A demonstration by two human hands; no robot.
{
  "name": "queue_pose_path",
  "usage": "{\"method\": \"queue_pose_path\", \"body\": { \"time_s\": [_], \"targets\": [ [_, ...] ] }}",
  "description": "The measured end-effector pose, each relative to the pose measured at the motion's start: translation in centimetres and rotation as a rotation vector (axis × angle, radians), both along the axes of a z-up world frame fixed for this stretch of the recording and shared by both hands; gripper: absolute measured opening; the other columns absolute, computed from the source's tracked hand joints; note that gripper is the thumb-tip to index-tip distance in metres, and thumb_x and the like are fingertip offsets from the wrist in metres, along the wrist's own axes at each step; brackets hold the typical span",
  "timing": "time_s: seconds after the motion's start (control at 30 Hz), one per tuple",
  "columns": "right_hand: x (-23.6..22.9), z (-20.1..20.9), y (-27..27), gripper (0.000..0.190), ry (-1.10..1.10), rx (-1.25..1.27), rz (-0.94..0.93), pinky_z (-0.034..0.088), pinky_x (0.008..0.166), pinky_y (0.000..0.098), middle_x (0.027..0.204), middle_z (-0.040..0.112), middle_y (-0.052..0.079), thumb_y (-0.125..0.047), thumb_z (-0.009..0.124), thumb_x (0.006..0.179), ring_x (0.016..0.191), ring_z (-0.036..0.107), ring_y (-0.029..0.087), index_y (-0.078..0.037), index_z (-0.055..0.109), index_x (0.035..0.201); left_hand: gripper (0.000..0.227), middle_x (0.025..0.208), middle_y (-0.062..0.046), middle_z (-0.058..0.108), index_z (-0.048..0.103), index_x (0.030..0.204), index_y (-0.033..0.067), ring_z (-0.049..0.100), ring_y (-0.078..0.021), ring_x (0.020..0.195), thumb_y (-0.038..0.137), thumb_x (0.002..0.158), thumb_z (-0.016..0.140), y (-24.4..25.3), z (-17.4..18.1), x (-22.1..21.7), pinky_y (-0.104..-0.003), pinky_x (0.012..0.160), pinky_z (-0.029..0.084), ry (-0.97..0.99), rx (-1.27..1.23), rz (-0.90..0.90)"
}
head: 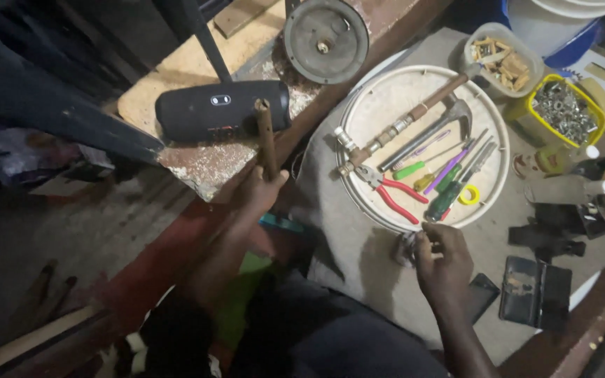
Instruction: The person organizes various tools and items on a round table, moving a smartphone, a hammer, screwdrivers, pliers, and bottles. They then use a white cloth to wipe their hands and the table surface.
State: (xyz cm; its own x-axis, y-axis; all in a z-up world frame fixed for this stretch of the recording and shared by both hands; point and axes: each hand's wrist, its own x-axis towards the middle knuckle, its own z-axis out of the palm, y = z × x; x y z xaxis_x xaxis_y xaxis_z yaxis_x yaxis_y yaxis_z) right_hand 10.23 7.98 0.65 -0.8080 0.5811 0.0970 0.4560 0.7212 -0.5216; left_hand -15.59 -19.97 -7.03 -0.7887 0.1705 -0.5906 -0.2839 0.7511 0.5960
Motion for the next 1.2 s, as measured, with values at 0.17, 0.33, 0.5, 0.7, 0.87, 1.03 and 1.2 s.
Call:
{"method": "queue_pose_path", "body": {
  "time_s": [0.17,0.33,0.5,0.7,0.87,1.03,1.2],
  "targets": [
    [-0.5,1.9,-2.2,0.017,0.054,-0.169,0.033,0.061,0.063,0.0449,0.096,0.074,0.017,-0.014,0.078,0.100,0.081,0.077,0.039,-0.009,0.079,0.116,0.084,0.146,-0.017,0.068,0.063,0.149,0.0134,0.059,-0.0351,0.142,0.072,0.089,0.060,0.0,-4.0,1.8,-0.050,0.123,0.042,0.118,-0.130,-0.079],
    [0.7,3.4,-3.8,0.021,0.154,-0.281,0.105,0.065,0.072,0.0442,0.100,0.079,0.019,-0.007,0.083,0.089,0.090,0.079,0.042,-0.007,0.081,0.110,0.074,0.153,-0.039,0.051,0.031,0.164,-0.0026,0.059,-0.0435,0.136,0.027,0.102,0.058,-3.6,-14.4,8.9,-0.054,0.118,0.042,0.653,0.031,-0.399],
    [2.5,7.5,-7.1,0.063,0.330,-0.547,0.436,0.064,0.086,0.0491,0.132,0.069,0.022,-0.018,0.091,0.083,0.117,0.071,0.043,-0.006,0.067,0.141,0.022,0.097,-0.008,0.074,0.065,0.100,0.0187,0.073,-0.0314,0.100,0.041,0.096,0.064,-1.3,3.8,16.9,-0.049,0.089,0.057,0.544,0.142,-0.475],
    [5.6,14.9,-11.2,0.035,0.482,-1.000,0.414,0.065,0.083,0.0430,0.101,0.074,0.019,-0.027,0.080,0.092,0.095,0.076,0.033,0.005,0.076,0.106,0.027,0.101,0.006,0.069,0.056,0.109,0.0357,0.072,-0.0216,0.104,0.056,0.100,0.040,3.9,7.1,21.5,-0.048,0.090,0.056,0.385,0.122,-0.857],
    [12.4,12.1,-8.1,0.036,0.745,-1.059,0.174,0.048,0.055,0.0348,0.072,0.052,0.008,-0.037,0.060,0.104,0.062,0.051,0.022,-0.011,0.055,0.080,0.064,0.121,-0.001,0.077,0.054,0.141,0.0339,0.077,-0.0339,0.107,0.061,0.087,0.075,6.1,9.0,22.7,-0.053,0.088,0.060,0.371,0.153,-1.182],
    [19.9,15.5,-8.6,0.053,0.834,-0.800,-0.156,0.038,0.045,0.0238,0.055,0.030,-0.004,-0.042,0.043,0.114,0.046,0.031,0.010,-0.018,0.034,0.068,0.059,0.129,-0.004,0.075,0.059,0.141,0.0289,0.074,-0.0376,0.115,0.058,0.091,0.072,6.7,8.9,21.0,-0.056,0.093,0.059,0.253,0.085,-1.423],
    [28.5,12.2,-8.7,0.068,1.006,-0.726,-0.250,0.055,0.054,0.0394,0.037,0.034,-0.001,-0.061,0.043,0.112,0.031,0.043,0.019,-0.023,0.030,0.056,0.046,0.124,-0.006,0.078,0.068,0.133,0.0263,0.074,-0.0369,0.118,0.052,0.094,0.071,5.8,10.5,18.8,-0.054,0.097,0.059,0.274,0.050,-1.481]
  ]
}}
